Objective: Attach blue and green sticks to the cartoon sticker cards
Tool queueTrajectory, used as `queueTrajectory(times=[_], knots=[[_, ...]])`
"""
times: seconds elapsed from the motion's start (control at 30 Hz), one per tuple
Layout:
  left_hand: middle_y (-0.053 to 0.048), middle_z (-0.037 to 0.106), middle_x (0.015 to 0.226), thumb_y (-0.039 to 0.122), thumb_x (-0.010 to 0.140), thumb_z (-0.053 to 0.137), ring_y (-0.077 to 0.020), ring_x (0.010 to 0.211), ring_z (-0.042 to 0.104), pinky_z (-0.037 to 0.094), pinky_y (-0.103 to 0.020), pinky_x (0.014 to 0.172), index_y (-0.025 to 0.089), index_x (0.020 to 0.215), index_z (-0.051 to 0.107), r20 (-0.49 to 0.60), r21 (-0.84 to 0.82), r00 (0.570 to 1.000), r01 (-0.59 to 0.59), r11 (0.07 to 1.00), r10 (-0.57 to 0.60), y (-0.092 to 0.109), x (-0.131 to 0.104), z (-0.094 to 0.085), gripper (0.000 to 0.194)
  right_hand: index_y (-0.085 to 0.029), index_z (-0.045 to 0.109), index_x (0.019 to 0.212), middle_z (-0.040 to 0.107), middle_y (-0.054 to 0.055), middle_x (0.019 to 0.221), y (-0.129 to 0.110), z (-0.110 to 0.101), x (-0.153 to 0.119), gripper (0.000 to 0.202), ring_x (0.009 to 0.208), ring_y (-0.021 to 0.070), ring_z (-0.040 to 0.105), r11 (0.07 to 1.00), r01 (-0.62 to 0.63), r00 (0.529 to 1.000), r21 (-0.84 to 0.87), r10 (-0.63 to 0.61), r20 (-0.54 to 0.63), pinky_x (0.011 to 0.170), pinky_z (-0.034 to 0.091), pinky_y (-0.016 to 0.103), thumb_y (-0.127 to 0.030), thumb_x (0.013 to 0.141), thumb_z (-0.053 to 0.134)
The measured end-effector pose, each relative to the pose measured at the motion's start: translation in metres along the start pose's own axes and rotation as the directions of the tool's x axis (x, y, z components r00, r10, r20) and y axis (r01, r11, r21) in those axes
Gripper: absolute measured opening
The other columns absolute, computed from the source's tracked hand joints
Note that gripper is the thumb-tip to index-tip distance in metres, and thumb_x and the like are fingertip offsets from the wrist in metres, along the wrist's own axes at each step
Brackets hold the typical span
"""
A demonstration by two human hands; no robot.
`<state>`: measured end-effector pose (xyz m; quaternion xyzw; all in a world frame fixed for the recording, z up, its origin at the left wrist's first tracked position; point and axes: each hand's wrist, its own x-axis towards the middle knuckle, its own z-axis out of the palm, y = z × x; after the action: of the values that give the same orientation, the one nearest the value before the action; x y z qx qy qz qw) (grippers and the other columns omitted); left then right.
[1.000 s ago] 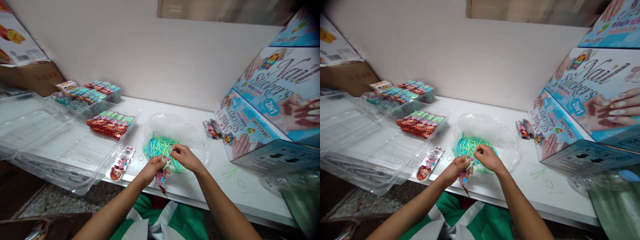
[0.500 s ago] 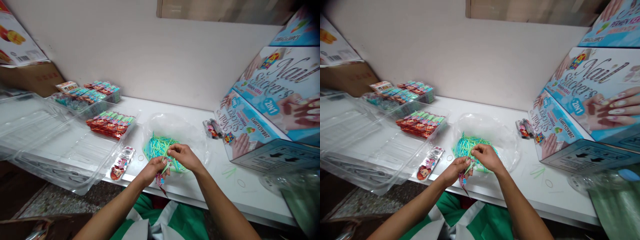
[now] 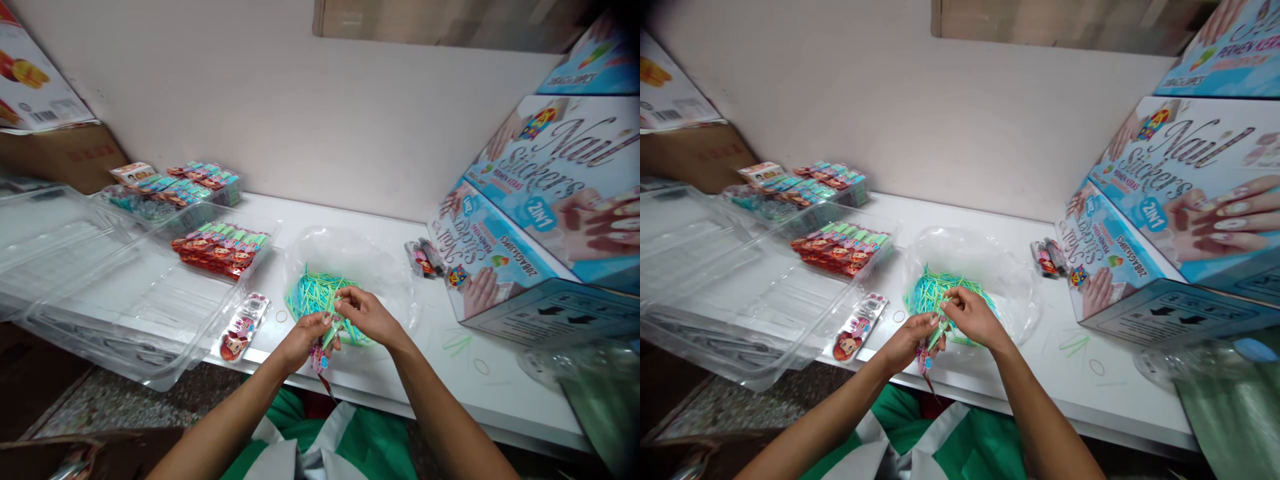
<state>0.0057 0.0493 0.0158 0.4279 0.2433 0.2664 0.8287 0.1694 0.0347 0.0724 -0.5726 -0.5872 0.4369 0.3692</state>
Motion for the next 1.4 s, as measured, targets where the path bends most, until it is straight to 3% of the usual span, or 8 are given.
queueTrajectory(times=[0.23,0.47,0.63,0.73,0.9,1.03,1.23,1.4], knots=[[-0.007,0.065,0.065,0.039,0.084,0.051,-0.0096,0.042,0.052,0.033,-0.019,0.040,0.011,0.088,0.054,0.022,-0.025,1.000,0.006,1.000,-0.005,0.002,-0.002,0.000,0.028,-0.018,0.053,0.075,0.050,-0.004,0.064,0.004,-0.001,0.001,0.011,0.060,0.0103,0.047,0.995,0.058,0.997,-0.084,-0.062,-0.049,0.055,0.037,0.023,-0.026,0.081,0.048],[-0.008,0.066,0.067,0.041,0.083,0.052,-0.0114,0.044,0.055,0.038,-0.020,0.041,0.011,0.091,0.055,0.032,-0.026,0.999,0.029,0.999,-0.028,0.004,-0.002,-0.001,0.030,-0.018,0.054,0.073,0.050,-0.004,0.061,0.002,-0.005,-0.005,0.011,0.058,0.0100,0.048,0.987,0.083,0.997,-0.136,-0.081,0.021,0.054,0.037,0.022,-0.024,0.081,0.048],[-0.007,0.066,0.066,0.041,0.083,0.053,-0.0112,0.045,0.056,0.039,-0.020,0.043,0.012,0.086,0.052,0.042,0.021,0.999,0.024,0.999,-0.025,0.003,-0.003,0.000,0.029,-0.021,0.056,0.108,0.059,0.000,0.081,-0.002,0.001,-0.004,0.027,0.072,0.0124,0.055,0.982,0.155,0.986,-0.105,-0.160,-0.037,0.062,0.043,0.024,-0.032,0.084,0.051],[-0.005,0.065,0.067,0.043,0.082,0.055,-0.0123,0.048,0.058,0.041,-0.020,0.044,0.014,0.086,0.051,0.028,0.064,0.999,0.035,0.997,-0.036,0.004,-0.004,0.002,0.030,-0.020,0.061,0.100,0.062,0.002,0.088,-0.002,-0.004,0.000,0.024,0.081,0.0146,0.057,0.973,0.208,0.978,-0.101,-0.209,-0.002,0.071,0.045,0.027,-0.035,0.085,0.049],[-0.004,0.065,0.070,0.042,0.077,0.062,-0.0137,0.055,0.062,0.045,-0.022,0.051,0.015,0.089,0.050,-0.068,0.045,0.998,0.014,0.999,-0.011,0.008,-0.004,0.000,0.032,-0.019,0.055,0.099,0.061,0.001,0.081,0.028,-0.029,0.001,0.027,0.069,0.0138,0.057,0.985,0.003,0.982,-0.174,-0.036,-0.184,0.061,0.044,0.025,-0.040,0.085,0.047],[-0.004,0.065,0.073,0.043,0.073,0.066,-0.0152,0.059,0.063,0.047,-0.024,0.053,0.015,0.092,0.050,-0.124,0.039,0.992,0.015,0.999,-0.010,0.009,-0.003,-0.004,0.036,-0.019,0.059,0.081,0.063,0.001,0.074,0.071,-0.027,-0.004,0.014,0.071,0.0148,0.057,0.797,-0.174,0.984,-0.578,0.118,-0.133,0.065,0.038,0.024,-0.029,0.082,0.049],[-0.004,0.064,0.078,0.045,0.070,0.067,-0.0167,0.064,0.064,0.048,-0.024,0.051,0.016,0.096,0.050,-0.141,0.040,0.989,0.049,0.998,-0.043,0.005,-0.004,-0.002,0.042,-0.014,0.057,0.100,0.064,0.006,0.075,0.110,-0.001,0.009,0.026,0.073,0.0183,0.057,0.742,-0.300,0.952,-0.600,0.195,-0.235,0.063,0.033,0.024,-0.017,0.074,0.053],[-0.003,0.064,0.079,0.044,0.072,0.066,-0.0165,0.065,0.064,0.047,-0.024,0.051,0.017,0.097,0.050,-0.148,0.061,0.989,0.035,0.998,-0.025,0.004,-0.005,-0.004,0.040,-0.014,0.058,0.108,0.060,0.001,0.066,0.115,-0.010,0.018,0.039,0.063,0.0150,0.053,0.824,-0.252,0.961,-0.508,0.152,-0.231,0.061,0.034,0.023,-0.011,0.071,0.049]])
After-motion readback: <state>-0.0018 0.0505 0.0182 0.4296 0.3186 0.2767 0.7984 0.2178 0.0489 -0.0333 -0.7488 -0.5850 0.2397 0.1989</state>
